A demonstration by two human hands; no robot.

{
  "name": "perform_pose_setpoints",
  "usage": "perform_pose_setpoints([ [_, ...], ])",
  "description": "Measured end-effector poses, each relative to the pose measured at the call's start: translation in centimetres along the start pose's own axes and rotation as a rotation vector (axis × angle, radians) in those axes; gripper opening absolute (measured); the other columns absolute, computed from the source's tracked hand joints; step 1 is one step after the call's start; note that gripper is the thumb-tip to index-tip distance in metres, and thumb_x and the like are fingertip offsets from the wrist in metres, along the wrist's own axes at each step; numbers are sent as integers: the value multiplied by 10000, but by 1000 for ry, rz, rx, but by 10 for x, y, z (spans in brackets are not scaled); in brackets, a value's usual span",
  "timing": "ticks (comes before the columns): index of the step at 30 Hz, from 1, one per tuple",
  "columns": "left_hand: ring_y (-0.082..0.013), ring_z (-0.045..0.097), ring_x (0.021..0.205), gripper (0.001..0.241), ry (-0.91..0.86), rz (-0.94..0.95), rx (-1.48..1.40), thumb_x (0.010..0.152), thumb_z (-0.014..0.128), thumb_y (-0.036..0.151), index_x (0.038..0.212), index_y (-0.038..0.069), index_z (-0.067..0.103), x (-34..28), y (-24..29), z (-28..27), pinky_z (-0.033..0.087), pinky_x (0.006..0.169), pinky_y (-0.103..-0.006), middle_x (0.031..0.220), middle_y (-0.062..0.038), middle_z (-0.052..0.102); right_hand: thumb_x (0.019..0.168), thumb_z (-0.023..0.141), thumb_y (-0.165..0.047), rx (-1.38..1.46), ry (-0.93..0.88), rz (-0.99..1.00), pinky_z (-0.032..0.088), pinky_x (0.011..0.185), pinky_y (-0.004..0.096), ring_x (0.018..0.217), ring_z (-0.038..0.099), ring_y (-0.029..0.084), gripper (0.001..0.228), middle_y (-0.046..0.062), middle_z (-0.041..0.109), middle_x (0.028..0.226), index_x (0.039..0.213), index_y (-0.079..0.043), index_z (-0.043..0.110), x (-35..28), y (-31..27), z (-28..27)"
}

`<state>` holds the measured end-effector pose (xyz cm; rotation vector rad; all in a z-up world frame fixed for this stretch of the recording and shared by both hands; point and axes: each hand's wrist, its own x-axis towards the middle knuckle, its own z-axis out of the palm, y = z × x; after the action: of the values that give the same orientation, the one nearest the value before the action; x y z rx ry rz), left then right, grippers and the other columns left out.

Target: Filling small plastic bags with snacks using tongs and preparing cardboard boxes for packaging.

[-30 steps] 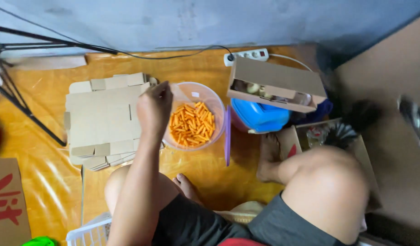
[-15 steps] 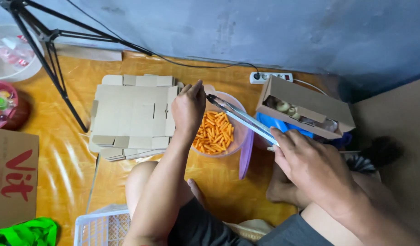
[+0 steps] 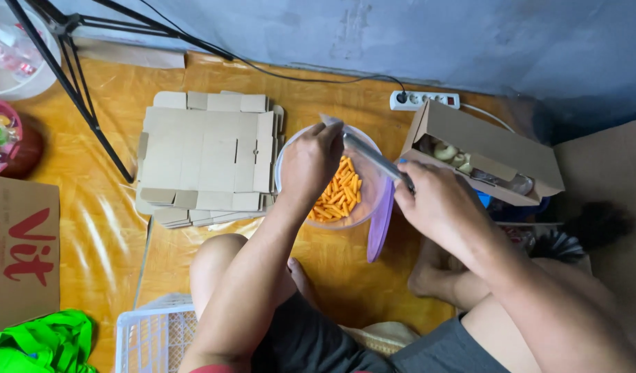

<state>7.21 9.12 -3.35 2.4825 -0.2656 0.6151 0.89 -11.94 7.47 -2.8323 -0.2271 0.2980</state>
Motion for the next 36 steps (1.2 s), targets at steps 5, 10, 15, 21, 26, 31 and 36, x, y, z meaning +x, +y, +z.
perform_pose_setpoints([
  [5, -246, 746, 701, 144, -69, 44, 47, 935, 659, 348, 1019, 284, 758, -8, -11, 19, 597, 584, -404, 782, 32, 693, 996, 508, -352, -13, -107, 90, 612, 743, 531, 898, 764, 396, 374, 171, 764, 1044, 1227, -136, 710, 3, -1, -7],
  [10, -285, 746, 685, 111, -55, -185, 79, 921, 676, 236, 964, 217, 776, 2, -37, 18, 599, 596, -434, 737, -13, 710, 984, 541, -266, 77, -206, 78, 578, 766, 622, 946, 725, 512, 373, 282, 756, 1050, 1251, -64, 705, -11, -22, -54],
  [15, -340, 742, 683, 116, 0, -307, 27, 901, 668, 185, 949, 162, 771, 14, -55, 4, 598, 611, -472, 704, -55, 710, 964, 593, -273, 8, -185, 181, 584, 805, 632, 956, 745, 504, 422, 293, 768, 1063, 1311, -52, 685, -39, -25, -90],
  [21, -319, 737, 681, 100, -15, -323, -5, 896, 666, 194, 914, 162, 760, 16, -48, 1, 606, 619, -454, 709, -42, 695, 944, 567, -451, -207, -315, 87, 629, 797, 525, 975, 780, 350, 431, 136, 788, 1076, 1256, -170, 660, -24, 5, -7],
  [26, -324, 734, 690, 71, -60, -272, 26, 867, 705, 222, 895, 182, 757, 9, -51, 28, 605, 611, -467, 727, -48, 674, 916, 615, -418, -353, -274, -136, 628, 774, 479, 932, 765, 332, 338, 97, 760, 976, 1124, -156, 668, 2, 23, 80],
  [31, -322, 743, 686, 87, -166, -267, 53, 861, 675, 256, 900, 223, 746, 4, -49, 37, 612, 634, -460, 733, -27, 664, 826, 714, -273, -458, -127, -366, 613, 632, 453, 856, 726, 308, 215, 65, 684, 870, 1003, -163, 659, 21, 46, 133],
  [36, -296, 752, 719, 87, -198, -306, 17, 857, 681, 302, 903, 250, 733, 5, -50, 46, 617, 644, -443, 741, -5, 672, 827, 708, -286, -332, -208, -341, 621, 669, 469, 879, 742, 314, 201, 78, 713, 886, 975, -153, 680, 29, 37, 139],
])
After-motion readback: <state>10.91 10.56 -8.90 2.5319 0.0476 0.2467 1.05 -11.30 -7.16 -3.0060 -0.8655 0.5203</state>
